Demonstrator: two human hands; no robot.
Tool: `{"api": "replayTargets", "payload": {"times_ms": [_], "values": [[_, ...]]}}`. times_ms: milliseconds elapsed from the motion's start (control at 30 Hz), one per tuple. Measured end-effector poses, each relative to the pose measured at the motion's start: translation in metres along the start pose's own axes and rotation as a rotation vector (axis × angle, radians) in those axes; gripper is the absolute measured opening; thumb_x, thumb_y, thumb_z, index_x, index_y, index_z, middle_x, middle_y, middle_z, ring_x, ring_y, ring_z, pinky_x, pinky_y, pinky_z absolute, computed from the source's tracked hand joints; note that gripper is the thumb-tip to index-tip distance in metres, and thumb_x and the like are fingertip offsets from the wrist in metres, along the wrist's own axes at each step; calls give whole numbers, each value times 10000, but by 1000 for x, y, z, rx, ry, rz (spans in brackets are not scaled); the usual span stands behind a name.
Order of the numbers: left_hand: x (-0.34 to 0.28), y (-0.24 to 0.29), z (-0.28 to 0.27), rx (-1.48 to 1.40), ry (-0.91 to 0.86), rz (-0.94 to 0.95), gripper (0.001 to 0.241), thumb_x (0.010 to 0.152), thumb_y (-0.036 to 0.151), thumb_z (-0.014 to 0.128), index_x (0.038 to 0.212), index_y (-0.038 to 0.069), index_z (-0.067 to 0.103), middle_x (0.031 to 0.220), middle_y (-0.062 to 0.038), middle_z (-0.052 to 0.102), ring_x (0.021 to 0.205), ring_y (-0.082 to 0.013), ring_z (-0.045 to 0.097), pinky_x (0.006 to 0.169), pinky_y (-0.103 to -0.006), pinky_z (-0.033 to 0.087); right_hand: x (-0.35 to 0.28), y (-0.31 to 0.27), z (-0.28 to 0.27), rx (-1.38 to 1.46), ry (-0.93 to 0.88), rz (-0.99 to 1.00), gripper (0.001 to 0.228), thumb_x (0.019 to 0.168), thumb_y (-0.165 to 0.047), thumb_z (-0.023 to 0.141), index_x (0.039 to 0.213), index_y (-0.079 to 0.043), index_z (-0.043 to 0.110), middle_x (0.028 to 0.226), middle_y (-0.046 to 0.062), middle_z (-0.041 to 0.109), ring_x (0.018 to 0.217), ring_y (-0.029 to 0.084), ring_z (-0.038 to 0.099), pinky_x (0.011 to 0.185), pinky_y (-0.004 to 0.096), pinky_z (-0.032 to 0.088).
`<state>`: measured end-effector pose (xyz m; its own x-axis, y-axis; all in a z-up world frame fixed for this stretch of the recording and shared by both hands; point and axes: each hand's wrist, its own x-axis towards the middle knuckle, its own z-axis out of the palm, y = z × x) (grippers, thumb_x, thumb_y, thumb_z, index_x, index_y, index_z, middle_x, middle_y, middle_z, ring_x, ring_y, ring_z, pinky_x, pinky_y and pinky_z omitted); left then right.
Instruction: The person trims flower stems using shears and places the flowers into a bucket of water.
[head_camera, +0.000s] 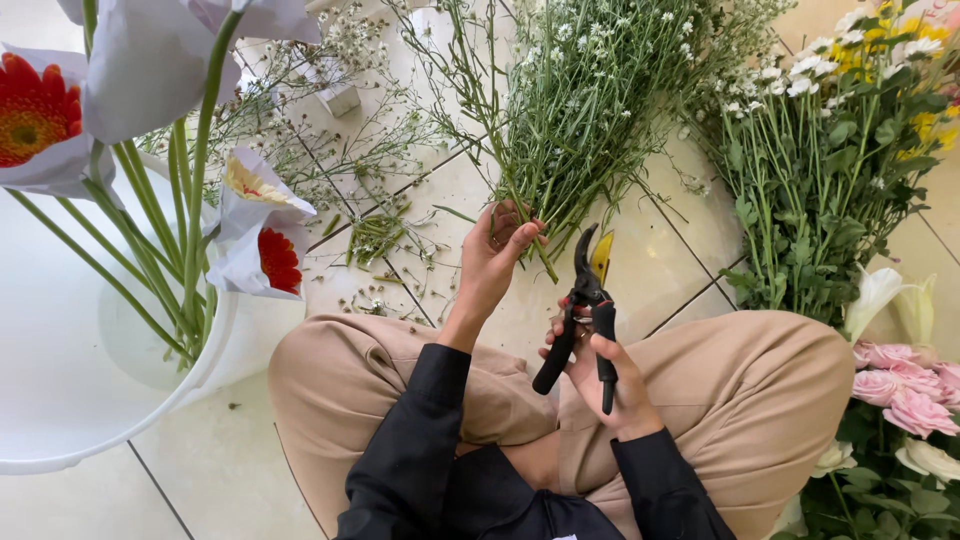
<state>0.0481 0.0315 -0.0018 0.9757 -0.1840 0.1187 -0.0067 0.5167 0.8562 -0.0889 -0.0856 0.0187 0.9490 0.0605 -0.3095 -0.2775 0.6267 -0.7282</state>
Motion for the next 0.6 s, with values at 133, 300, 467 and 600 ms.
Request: {"api": "replayTargets", "payload": {"times_ms": [133, 300, 467, 600], "values": [[3, 0, -2, -1, 12, 0, 253, 831, 103, 595, 1042, 8, 491, 831, -160, 605, 712, -199, 625, 713, -331, 500, -5, 3, -3, -223, 24, -73, 707, 596, -110, 557, 1255, 43, 352, 963, 128, 469, 966, 226, 485, 881, 385, 385], [5, 7, -3, -11, 14, -13, 238, 835, 97, 587, 1030, -3, 492, 831, -163, 602, 708, -198, 622, 708, -336, 508, -18, 27, -18, -669, -54, -28, 805, 549, -104, 573, 1312, -55, 319, 1006, 113, 477, 923, 208, 472, 824, 383, 363], [5, 2, -4, -2, 9, 2, 248, 821, 97, 605, 1026, 1, 504, 835, -162, 607, 720, -200, 626, 727, -349, 509, -10, 31, -14, -707, -28, -20, 730, 567, -116, 573, 1265, -86, 360, 1028, 97, 483, 933, 188, 456, 811, 351, 358], [2, 6, 1, 95, 1, 26, 258, 798, 120, 638, 1004, 19, 520, 829, -138, 617, 726, -191, 637, 748, -355, 491, 3, 33, -19, -681, -11, -25, 689, 577, -127, 576, 1234, -95, 368, 1018, 87, 492, 851, 171, 482, 757, 329, 377]]}}
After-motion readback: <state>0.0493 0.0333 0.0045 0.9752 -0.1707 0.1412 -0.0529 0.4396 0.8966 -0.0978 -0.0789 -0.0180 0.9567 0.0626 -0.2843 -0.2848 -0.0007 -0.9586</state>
